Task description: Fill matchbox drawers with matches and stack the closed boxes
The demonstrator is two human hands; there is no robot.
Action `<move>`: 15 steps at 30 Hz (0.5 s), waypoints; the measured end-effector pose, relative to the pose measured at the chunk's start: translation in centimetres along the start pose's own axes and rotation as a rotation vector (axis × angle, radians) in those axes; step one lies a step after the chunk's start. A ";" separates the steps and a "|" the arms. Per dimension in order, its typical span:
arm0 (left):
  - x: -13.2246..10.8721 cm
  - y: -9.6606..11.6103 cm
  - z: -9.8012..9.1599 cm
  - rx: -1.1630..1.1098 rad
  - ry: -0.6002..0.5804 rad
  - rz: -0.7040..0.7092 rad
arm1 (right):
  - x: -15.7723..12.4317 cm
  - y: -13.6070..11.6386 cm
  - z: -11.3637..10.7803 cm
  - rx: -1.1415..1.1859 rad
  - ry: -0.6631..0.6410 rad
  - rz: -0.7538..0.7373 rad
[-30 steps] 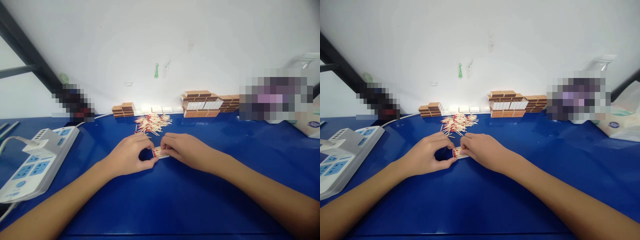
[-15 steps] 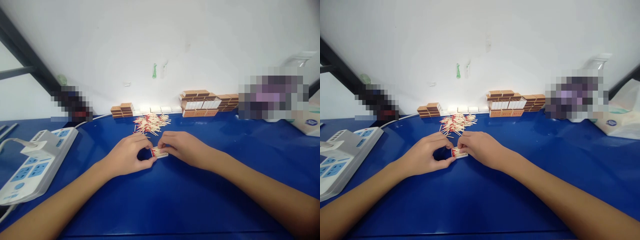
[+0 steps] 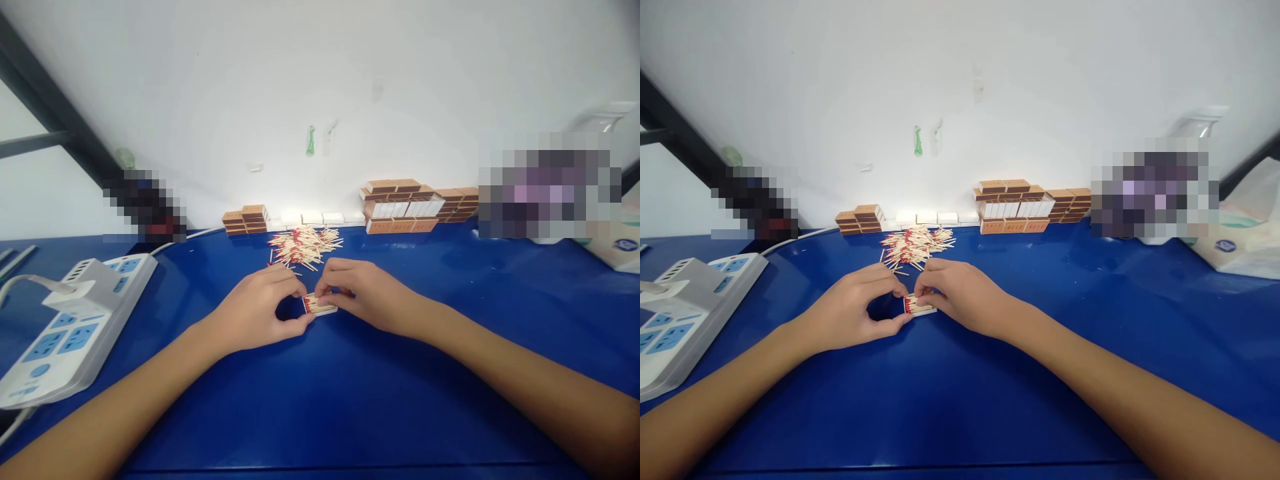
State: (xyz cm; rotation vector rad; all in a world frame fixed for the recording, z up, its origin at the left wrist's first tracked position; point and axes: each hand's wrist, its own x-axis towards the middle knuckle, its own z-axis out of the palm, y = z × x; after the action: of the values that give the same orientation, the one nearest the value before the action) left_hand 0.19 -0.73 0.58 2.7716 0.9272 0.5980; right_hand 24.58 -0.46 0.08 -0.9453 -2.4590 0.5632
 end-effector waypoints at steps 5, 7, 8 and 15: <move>0.0 0.0 0.0 0.007 0.009 0.008 | 0.1 0.0 -0.4 0.020 -0.010 0.007; 0.1 0.1 -0.1 0.005 0.002 0.005 | 0.1 0.0 -0.5 0.033 -0.008 0.009; 0.1 0.1 -0.1 0.002 -0.003 0.004 | 0.2 0.0 -0.6 0.035 -0.006 0.015; 0.0 0.0 -0.1 0.004 -0.012 0.010 | -0.1 -0.5 -1.0 -0.053 -0.004 0.064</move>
State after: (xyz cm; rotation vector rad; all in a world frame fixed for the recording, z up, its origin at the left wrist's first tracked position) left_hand 0.16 -0.72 0.63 2.7813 0.9142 0.5815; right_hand 24.94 -0.67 1.15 -1.0484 -2.4654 0.5244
